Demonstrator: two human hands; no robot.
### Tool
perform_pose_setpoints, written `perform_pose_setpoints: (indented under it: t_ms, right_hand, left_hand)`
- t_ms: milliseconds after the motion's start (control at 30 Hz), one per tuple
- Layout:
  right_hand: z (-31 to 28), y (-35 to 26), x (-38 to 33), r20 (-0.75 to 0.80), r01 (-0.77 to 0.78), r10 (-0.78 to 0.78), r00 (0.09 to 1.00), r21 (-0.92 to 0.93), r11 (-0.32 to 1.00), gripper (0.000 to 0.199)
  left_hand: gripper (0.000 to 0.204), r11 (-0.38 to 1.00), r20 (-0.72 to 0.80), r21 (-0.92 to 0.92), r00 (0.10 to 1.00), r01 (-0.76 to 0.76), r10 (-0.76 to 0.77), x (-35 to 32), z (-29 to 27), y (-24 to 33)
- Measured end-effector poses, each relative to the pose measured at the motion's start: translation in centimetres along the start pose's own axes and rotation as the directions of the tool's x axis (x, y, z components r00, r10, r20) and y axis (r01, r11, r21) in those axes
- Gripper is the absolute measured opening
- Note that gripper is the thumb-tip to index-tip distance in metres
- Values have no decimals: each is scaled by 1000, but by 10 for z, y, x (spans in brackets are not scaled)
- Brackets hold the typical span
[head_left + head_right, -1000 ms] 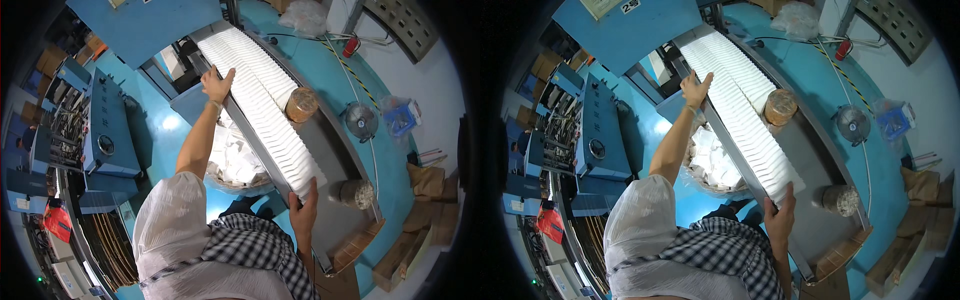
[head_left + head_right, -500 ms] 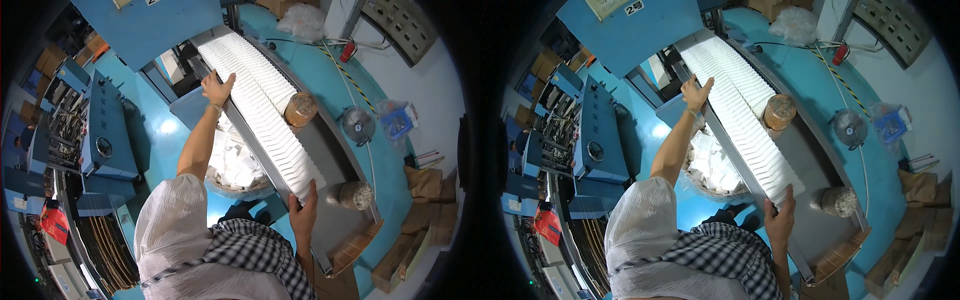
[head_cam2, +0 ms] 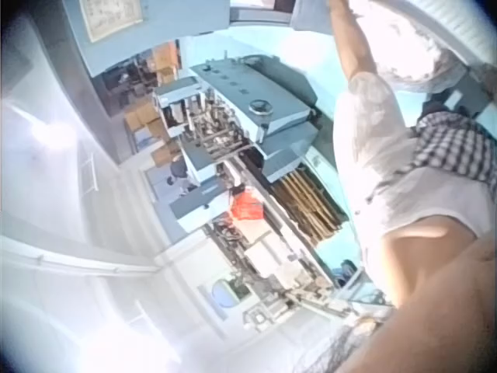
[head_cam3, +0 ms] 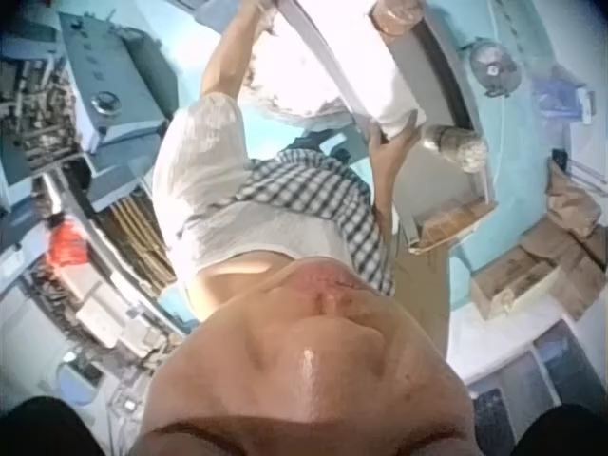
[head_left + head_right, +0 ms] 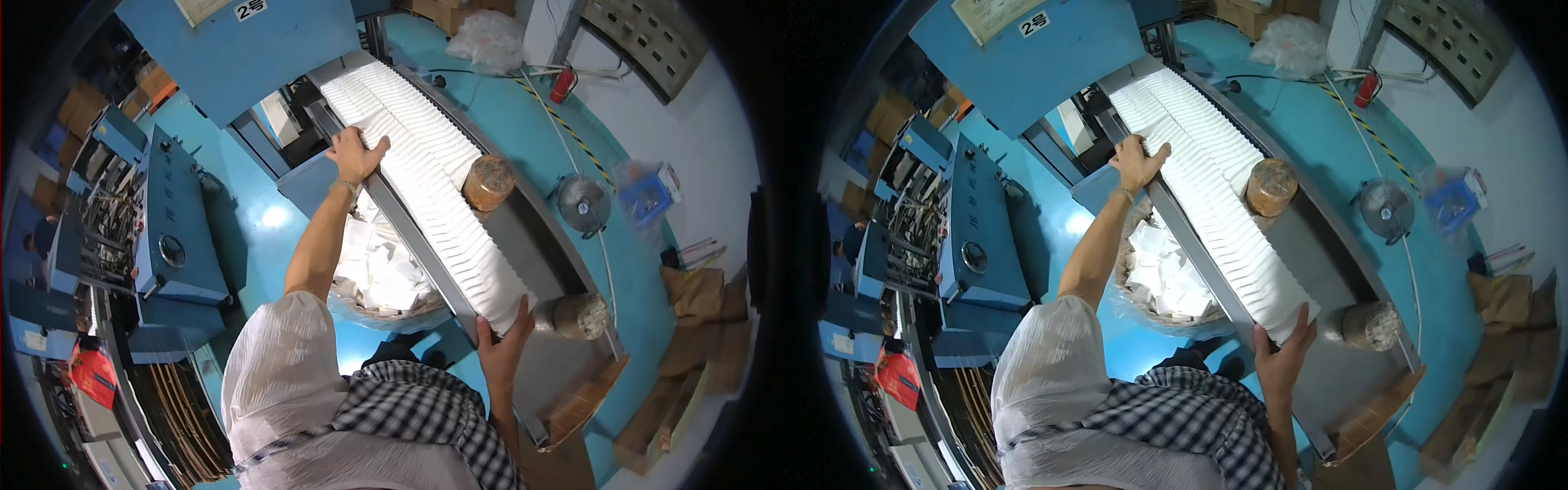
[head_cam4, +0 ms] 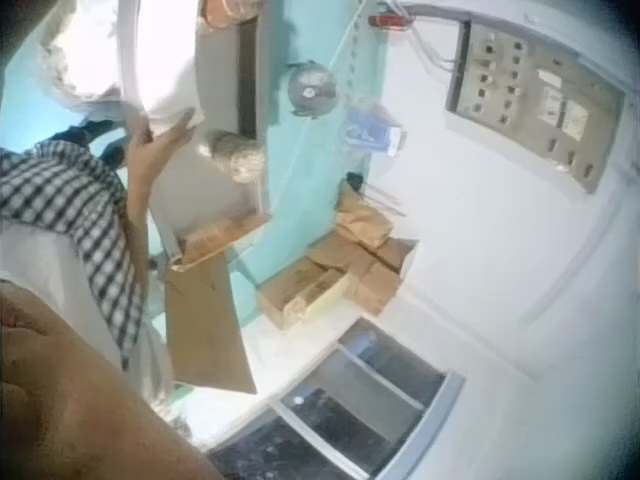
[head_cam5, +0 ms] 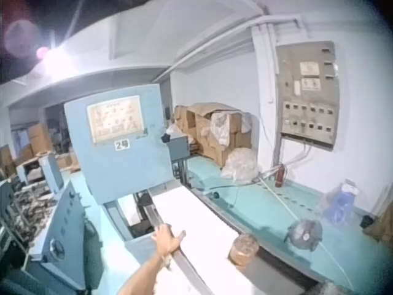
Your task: Sort and arrange stacks of paper products from a machine onto a conveyor belt.
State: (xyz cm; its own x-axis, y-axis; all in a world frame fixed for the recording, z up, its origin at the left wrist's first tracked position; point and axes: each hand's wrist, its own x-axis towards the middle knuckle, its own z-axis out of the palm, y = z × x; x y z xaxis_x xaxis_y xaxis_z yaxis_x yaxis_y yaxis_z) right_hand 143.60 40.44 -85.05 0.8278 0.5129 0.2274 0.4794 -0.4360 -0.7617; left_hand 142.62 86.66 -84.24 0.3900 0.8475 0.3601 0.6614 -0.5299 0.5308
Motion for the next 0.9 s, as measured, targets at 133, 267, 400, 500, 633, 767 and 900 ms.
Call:
perform_pose_setpoints:
  t_ms: [133,267,400,500,633,767,900]
  right_hand:
    - [14,-2,11,-89,34,-49,995,-161,986,89]
    - [10,-2,43,-55,-40,30,998,-187,982,83]
    - [-34,-3,78,156,-272,279,948,-66,960,79]
    - [-57,19,95,216,-244,241,946,-16,970,81]
    - [-96,9,80,414,-473,456,788,-67,878,73]
    - [-133,38,30,484,-478,485,729,-147,866,81]
    - [-184,39,-36,175,-633,642,746,-110,766,81]
  left_hand:
    - [71,986,183,56,972,-157,145,-1,-13,-14]
    - [79,984,302,69,943,-164,136,6,8,7]
    - [91,987,538,69,839,-146,87,40,-4,24]
    - [83,886,658,324,752,-332,41,56,-11,53]
    - [75,738,810,387,587,-554,16,44,-15,95]
    - [76,663,868,304,486,-685,104,-4,-12,113]
    - [84,855,711,62,624,-515,324,-91,-38,144]
